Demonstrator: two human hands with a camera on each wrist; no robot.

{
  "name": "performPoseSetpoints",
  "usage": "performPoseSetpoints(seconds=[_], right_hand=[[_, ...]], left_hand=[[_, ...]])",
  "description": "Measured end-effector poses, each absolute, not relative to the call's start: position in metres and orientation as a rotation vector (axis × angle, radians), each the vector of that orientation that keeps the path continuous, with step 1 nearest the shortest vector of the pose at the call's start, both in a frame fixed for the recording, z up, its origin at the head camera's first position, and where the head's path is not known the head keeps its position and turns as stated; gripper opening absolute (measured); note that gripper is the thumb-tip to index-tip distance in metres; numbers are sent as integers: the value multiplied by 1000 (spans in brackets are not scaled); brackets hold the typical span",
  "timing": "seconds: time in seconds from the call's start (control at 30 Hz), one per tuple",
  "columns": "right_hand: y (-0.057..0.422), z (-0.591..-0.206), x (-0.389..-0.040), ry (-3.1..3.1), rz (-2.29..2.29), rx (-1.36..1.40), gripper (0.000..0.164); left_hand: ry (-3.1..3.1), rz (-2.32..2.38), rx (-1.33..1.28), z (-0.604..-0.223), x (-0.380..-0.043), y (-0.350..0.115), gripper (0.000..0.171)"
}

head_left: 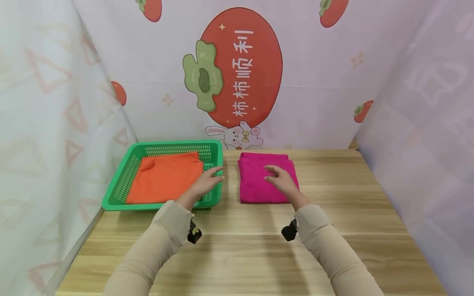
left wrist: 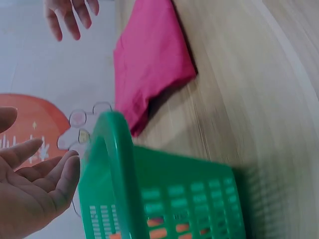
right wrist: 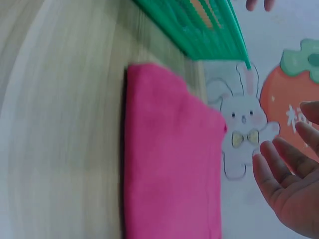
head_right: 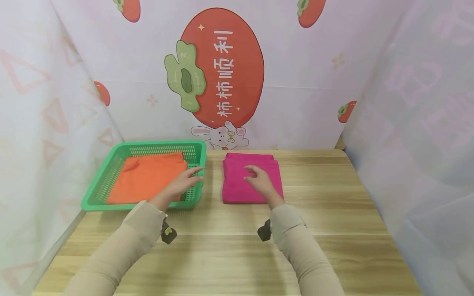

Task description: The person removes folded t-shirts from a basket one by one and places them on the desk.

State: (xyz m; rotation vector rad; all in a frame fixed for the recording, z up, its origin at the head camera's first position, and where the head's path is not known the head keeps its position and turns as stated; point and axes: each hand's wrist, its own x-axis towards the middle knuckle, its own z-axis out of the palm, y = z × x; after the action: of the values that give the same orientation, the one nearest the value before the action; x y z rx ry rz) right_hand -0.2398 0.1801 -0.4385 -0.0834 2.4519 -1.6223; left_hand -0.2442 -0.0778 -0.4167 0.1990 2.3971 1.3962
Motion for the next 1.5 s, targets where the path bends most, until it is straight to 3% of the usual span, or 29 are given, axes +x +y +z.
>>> performPoseSetpoints(seconds=[0.53, 0.77, 1.2, 1.5], right_hand=[[83, -438, -244, 2278, -1787, -269, 37], [62, -438, -243, 2156, -1856, -398, 35], [32, -432, -261, 2129, -1715, -403, 34], [7, -438, -268, 2119, -1674, -334, 34]], left_hand=[[2363, 1479, 143, -425, -238, -167, 54], [2425, 1426, 107, -426, -236, -192, 51], [2514, 1208, -1, -428, -242, -241, 57], [2559, 1069, -113, -433, -250, -263, 51]])
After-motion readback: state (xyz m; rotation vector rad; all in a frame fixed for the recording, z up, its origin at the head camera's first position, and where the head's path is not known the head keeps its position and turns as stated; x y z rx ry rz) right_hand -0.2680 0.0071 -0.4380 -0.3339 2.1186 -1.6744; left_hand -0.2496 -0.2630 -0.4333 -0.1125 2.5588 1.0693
